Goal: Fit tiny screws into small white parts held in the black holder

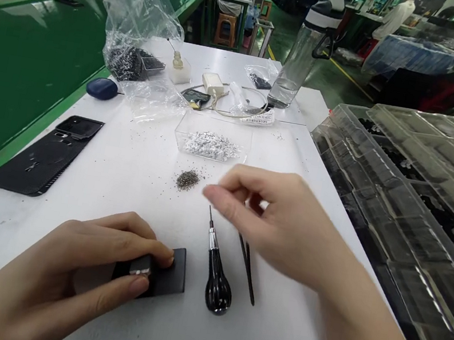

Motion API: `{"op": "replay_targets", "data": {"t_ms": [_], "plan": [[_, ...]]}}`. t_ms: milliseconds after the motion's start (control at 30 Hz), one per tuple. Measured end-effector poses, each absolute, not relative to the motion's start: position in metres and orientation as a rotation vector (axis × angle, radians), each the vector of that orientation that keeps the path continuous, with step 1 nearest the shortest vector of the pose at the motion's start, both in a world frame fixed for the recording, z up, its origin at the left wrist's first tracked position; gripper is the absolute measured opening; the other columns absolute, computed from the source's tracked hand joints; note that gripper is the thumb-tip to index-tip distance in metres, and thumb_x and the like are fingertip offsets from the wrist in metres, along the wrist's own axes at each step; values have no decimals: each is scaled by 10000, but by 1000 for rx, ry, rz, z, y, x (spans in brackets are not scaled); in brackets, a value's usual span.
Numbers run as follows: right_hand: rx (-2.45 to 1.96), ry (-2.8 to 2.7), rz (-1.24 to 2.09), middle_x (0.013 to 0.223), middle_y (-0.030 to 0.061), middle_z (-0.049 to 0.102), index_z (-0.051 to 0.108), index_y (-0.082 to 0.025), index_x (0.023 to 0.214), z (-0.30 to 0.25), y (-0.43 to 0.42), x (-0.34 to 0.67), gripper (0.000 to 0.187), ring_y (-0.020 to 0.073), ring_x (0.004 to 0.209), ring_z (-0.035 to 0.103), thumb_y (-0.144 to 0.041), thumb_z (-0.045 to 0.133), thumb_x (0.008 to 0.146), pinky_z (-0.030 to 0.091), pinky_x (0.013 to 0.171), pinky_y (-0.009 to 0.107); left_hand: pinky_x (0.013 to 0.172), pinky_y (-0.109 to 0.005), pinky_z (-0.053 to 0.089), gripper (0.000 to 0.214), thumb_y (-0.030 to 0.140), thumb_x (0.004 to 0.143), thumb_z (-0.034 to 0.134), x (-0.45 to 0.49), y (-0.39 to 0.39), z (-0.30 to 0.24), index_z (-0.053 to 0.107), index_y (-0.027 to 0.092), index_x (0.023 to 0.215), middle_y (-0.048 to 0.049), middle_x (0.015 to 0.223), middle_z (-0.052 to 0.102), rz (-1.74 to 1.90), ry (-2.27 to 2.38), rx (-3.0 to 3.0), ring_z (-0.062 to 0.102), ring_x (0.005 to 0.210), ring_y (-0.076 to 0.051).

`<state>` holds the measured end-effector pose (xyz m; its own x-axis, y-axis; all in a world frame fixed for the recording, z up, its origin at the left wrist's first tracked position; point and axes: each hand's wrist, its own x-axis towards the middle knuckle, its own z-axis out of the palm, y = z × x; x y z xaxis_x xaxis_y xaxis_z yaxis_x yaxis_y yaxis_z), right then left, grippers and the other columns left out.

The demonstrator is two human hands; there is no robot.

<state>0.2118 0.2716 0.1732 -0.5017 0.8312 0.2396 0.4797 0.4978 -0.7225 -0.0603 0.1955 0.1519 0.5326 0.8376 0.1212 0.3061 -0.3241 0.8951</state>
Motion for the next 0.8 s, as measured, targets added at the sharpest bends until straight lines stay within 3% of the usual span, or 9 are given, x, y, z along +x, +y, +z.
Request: {"op": "replay_targets", "data": {"t_ms": [67, 133, 233, 400, 567, 667, 733, 800], "plan": [[-1196, -2344, 661, 501, -31, 524, 614, -242, 618, 172, 279, 228, 488, 135, 451, 427, -464, 699, 1043, 324, 444, 315, 797, -221, 641, 288, 123, 1018, 672, -60, 195, 150, 827, 248, 1226, -39, 1024, 826, 778, 919, 1884, 766, 917, -175], [-1319, -2474, 703, 474, -36, 536, 578, -248, 619, 168, 282, 237, 492, 137, 420, 418, -500, 701, 1023, 300, 418, 315, 797, -203, 635, 313, 118, 1012, 666, -60, 195, 148, 827, 270, 1233, -21, 1018, 825, 775, 914, 1900, 763, 915, -164], [-1431, -2545, 839, 504, -59, 618, 540, -256, 705, 163, 279, 238, 345, 131, 412, 464, -361, 761, 949, 312, 417, 295, 790, -187, 623, 344, 105, 1009, 652, -61, 195, 145, 808, 287, 1256, -3, 1032, 824, 756, 912, 1943, 749, 907, -152], [-1362, -2516, 956, 500, -107, 553, 596, -261, 827, 165, 275, 228, 172, 120, 439, 446, -132, 702, 870, 292, 434, 272, 818, -220, 614, 440, 81, 1014, 644, -61, 195, 143, 769, 331, 1354, 16, 1018, 832, 780, 860, 1980, 708, 921, -164], [-1081, -2084, 1344, 520, -113, 504, 557, -274, 782, 177, 273, 227, 281, 87, 410, 404, -114, 777, 849, 275, 395, 243, 860, -239, 620, 456, 64, 1020, 656, -61, 196, 148, 755, 322, 1383, 13, 1018, 831, 762, 853, 1990, 698, 962, -172], [-671, -1633, 1573, 448, -131, 483, 656, -312, 862, 180, 276, 228, 224, 85, 306, 354, -296, 873, 912, 212, 308, 244, 873, -277, 631, 428, 66, 1023, 656, -61, 198, 150, 759, 294, 1371, -8, 1001, 836, 735, 834, 1980, 709, 938, -191], [-591, -1369, 1588, 422, -118, 516, 742, -335, 898, 179, 281, 228, 156, 111, 300, 428, -395, 887, 903, 284, 295, 262, 862, -313, 631, 417, 72, 1024, 650, -61, 199, 149, 760, 275, 1371, -29, 979, 837, 774, 795, 1968, 715, 914, -211], [-710, -1204, 1551, 503, -64, 674, 789, -335, 834, 176, 286, 225, 106, 163, 425, 641, -371, 888, 842, 378, 330, 286, 857, -323, 626, 431, 67, 1021, 651, -60, 199, 147, 753, 280, 1381, -29, 976, 836, 790, 775, 1964, 726, 904, -215]]}}
